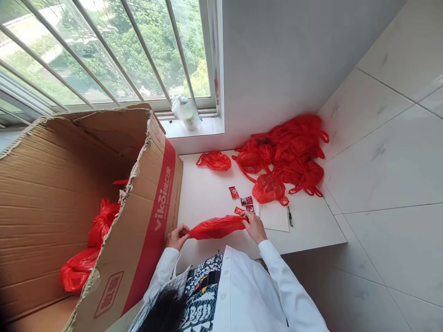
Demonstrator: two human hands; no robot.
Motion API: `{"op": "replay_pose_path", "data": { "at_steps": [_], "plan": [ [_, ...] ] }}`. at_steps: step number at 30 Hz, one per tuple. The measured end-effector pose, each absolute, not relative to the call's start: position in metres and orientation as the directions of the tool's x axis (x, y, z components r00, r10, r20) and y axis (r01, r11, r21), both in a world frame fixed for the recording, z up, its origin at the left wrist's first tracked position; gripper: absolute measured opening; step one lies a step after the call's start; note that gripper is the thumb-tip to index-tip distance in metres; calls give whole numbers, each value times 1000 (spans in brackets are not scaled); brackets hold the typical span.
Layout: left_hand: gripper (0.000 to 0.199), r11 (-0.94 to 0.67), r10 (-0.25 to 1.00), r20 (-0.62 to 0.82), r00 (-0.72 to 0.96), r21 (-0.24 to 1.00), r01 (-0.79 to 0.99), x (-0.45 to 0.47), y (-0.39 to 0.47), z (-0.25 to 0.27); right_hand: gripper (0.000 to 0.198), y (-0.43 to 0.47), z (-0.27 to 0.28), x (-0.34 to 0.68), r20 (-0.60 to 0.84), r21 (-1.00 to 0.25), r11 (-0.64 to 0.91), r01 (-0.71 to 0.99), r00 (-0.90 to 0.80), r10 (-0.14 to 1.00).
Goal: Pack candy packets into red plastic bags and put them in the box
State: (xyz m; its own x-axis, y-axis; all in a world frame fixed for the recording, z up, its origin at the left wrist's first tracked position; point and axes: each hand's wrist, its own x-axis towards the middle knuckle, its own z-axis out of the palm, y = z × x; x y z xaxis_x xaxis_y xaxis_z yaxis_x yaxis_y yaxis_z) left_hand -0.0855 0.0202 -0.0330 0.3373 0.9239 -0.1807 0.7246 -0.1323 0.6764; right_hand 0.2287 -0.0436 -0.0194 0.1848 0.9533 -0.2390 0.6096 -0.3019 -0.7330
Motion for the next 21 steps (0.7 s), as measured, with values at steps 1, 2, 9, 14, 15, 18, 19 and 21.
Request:
{"op": "replay_pose_path", "data": {
  "at_steps": [1,2,9,14,15,18,19,21],
  "plan": [
    [14,-153,925,-164,342,663,733,-84,18,-32,30,-44,-21,233,-262,-706,-289,646,141,955],
    [23,-181,924,-144,353,648,739,-79,17,-31,35,-43,-21,235,-267,-684,-252,684,86,960],
    [60,-356,881,-94,464,515,780,-12,22,-37,32,-14,-13,179,-211,-570,-124,812,1,977],
    [31,-363,874,-117,472,489,794,-9,30,-44,9,-12,-11,162,-224,-458,-235,858,144,964],
    [27,-362,876,-107,470,498,788,-13,30,-43,13,-15,-11,165,-222,-455,-269,849,184,958],
    [21,-371,879,-53,474,547,750,-22,24,-34,22,-30,-12,182,-233,-478,-378,793,300,925],
    [20,-376,878,-34,477,566,734,-23,21,-30,24,-35,-14,187,-246,-488,-405,773,324,914],
    [18,-383,877,-2,481,601,702,-21,16,-21,28,-46,-19,195,-283,-505,-444,740,344,895]
  ]
}}
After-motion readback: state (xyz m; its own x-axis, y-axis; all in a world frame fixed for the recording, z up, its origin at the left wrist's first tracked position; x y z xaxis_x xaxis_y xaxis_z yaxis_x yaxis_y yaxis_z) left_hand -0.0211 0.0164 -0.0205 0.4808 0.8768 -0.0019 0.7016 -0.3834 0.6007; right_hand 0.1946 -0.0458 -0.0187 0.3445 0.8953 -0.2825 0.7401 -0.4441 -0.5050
